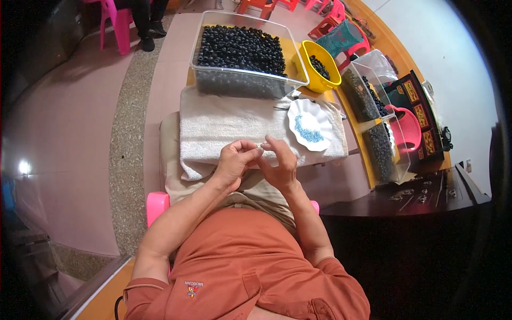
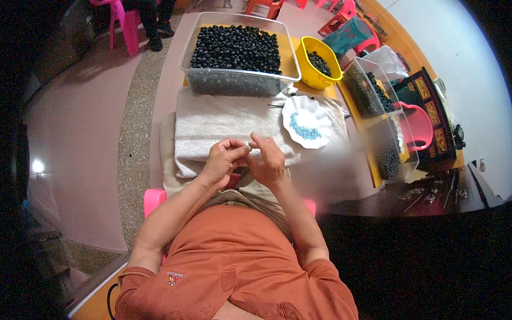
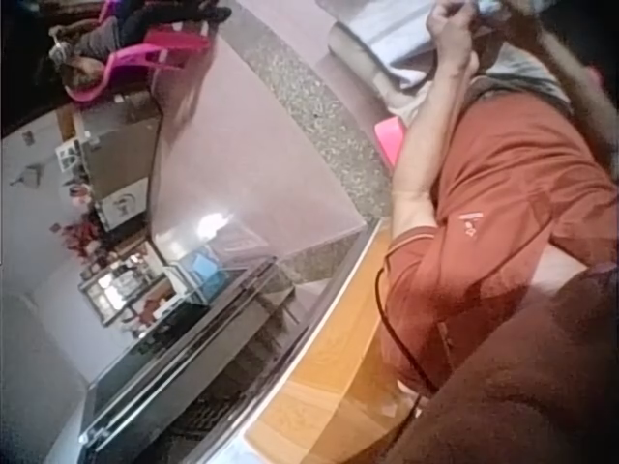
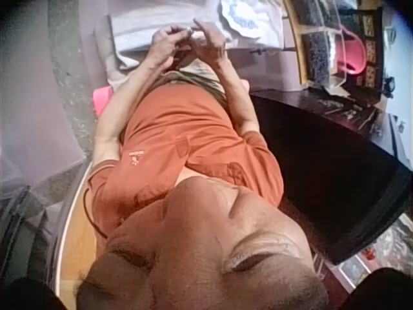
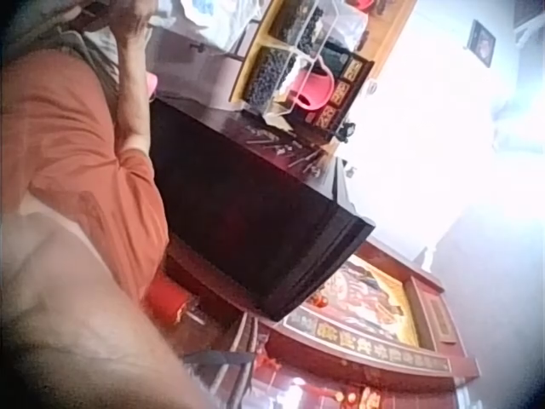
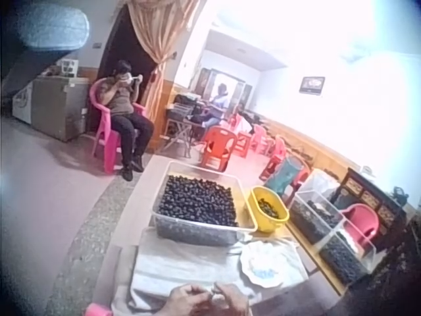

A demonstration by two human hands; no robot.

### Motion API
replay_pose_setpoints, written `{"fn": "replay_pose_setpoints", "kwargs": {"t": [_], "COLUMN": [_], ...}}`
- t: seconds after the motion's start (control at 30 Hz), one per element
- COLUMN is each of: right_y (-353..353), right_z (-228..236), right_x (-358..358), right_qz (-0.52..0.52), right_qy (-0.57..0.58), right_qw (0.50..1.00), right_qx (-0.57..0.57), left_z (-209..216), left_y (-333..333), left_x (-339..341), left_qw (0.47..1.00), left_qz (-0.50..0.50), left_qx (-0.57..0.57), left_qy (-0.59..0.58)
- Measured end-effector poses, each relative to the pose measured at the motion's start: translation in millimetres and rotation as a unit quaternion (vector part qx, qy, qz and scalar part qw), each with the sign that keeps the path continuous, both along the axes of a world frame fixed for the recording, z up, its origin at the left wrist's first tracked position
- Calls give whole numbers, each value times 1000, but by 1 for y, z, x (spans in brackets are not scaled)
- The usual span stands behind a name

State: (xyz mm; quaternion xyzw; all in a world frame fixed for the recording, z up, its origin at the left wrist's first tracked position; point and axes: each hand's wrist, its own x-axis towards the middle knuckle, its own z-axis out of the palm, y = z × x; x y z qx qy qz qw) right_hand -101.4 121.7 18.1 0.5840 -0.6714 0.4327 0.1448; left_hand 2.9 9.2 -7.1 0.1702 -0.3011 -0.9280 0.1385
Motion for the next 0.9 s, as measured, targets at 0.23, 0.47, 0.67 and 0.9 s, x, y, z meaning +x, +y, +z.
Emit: {"fn": "replay_pose_setpoints", "kwargs": {"t": [0.23, 0.47, 0.67, 0.9], "right_y": [6, 11, 16, 15], "right_z": [-1, -2, 3, 5], "right_x": [-7, -9, -5, -8], "right_qz": [27, 34, 42, 54], "right_qy": [-16, -64, -76, -55], "right_qw": [999, 997, 995, 996], "right_qx": [27, 28, 47, 34], "left_z": [-3, 3, 6, 6], "left_y": [3, 0, 3, 1], "left_x": [-2, 0, 2, 2], "left_qw": [1000, 999, 998, 998], "left_qz": [-10, -37, -42, -51], "left_qx": [-24, -36, -40, -34], "left_qy": [-6, -10, -9, -2]}}
